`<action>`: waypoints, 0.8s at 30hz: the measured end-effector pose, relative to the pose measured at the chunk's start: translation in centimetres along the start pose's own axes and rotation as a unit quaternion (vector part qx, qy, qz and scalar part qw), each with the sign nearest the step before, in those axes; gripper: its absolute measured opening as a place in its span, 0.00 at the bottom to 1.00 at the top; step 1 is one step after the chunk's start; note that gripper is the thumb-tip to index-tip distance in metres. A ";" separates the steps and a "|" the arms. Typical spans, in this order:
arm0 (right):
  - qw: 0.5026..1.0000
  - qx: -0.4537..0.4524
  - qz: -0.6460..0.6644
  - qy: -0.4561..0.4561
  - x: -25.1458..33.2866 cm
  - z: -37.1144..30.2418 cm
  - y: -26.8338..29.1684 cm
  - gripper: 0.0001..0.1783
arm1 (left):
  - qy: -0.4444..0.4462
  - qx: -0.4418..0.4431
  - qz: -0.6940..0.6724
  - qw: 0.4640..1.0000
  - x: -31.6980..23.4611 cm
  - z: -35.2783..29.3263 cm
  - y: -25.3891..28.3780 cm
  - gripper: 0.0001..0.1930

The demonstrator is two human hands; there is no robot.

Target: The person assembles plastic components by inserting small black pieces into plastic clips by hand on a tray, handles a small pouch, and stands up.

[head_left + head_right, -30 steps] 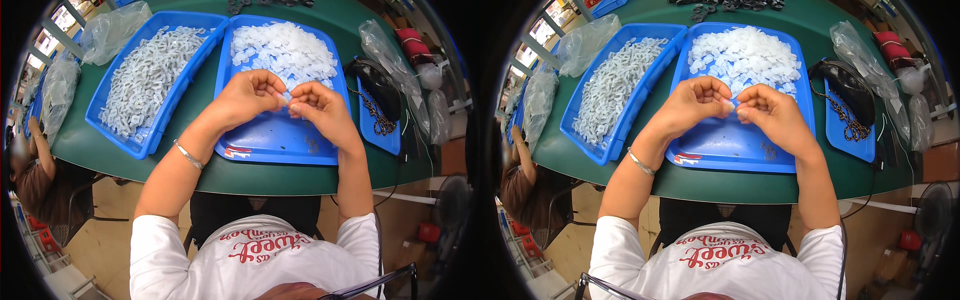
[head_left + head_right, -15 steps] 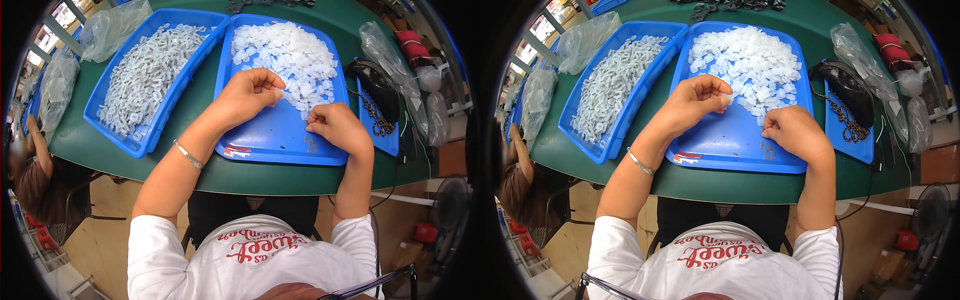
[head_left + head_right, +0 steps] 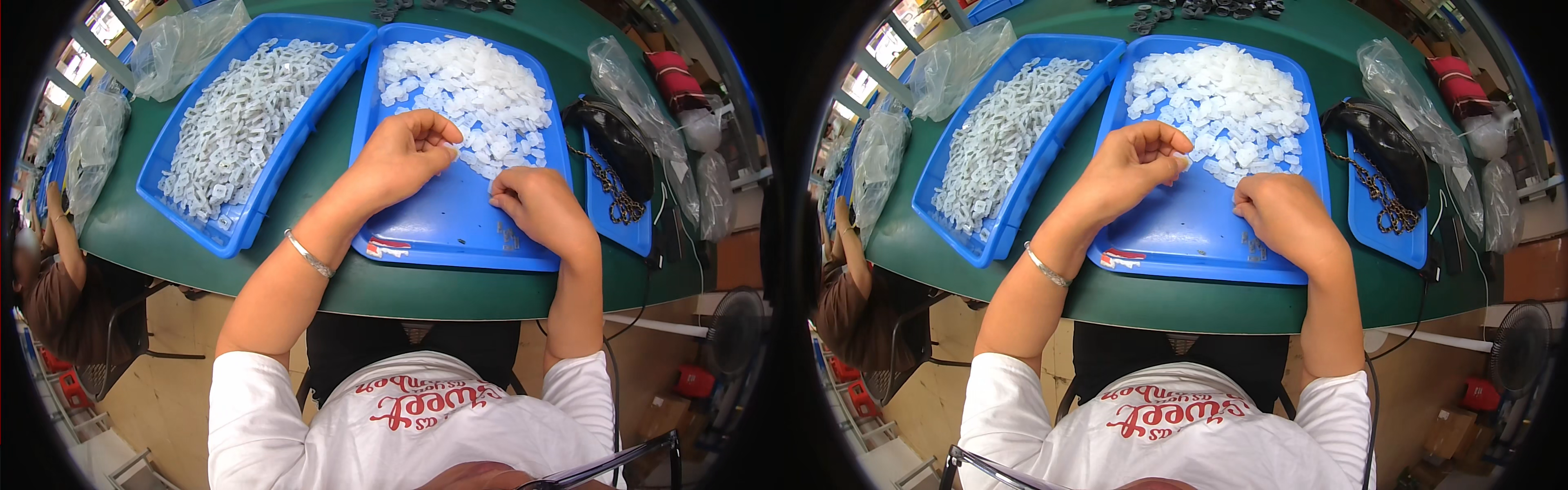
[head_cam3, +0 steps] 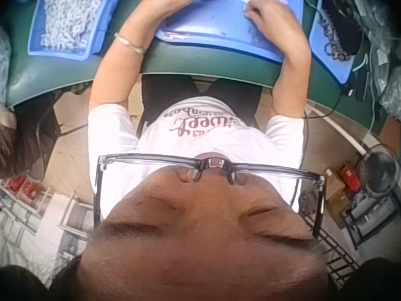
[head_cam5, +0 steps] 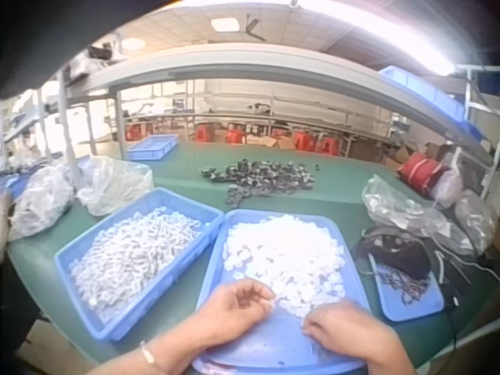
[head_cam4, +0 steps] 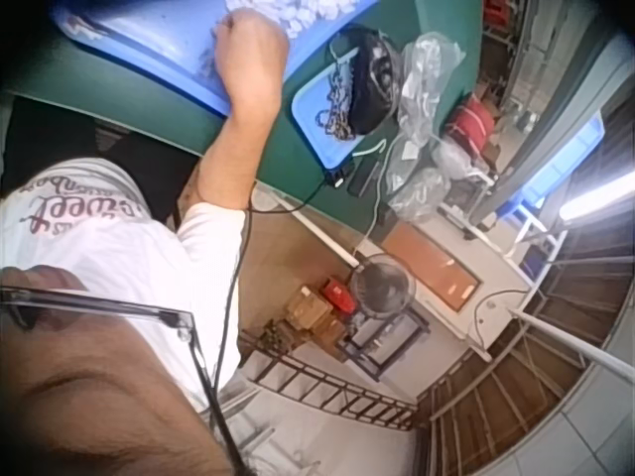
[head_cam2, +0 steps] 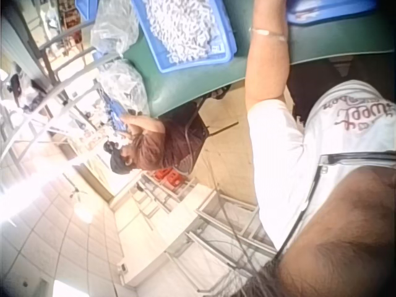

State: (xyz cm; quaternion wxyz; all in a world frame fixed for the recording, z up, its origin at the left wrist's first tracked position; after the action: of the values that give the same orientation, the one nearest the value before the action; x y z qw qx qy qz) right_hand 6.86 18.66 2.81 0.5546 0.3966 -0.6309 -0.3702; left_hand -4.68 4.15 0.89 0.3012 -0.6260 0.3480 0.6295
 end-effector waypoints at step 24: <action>0.995 0.024 0.001 0.099 1.4 0.4 -1.1 0.06 | -0.024 -0.014 -0.016 0.999 0.7 0.4 0.2 0.07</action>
State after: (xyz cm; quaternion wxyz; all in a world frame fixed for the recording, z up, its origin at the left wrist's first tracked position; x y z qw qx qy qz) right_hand 6.49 16.95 2.28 0.6050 0.4439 -0.5821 -0.3132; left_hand -5.07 4.36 0.23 0.3100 -0.6206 0.3219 0.6444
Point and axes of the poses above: each hand's wrist, its own z-axis towards the middle knuckle, its own y-axis out of the back of the hand, x = y × z, the point moved 6 cm from there along z, towards the middle knuckle, and after that the axes turned 5 degrees about x, right-handed, at the moved point
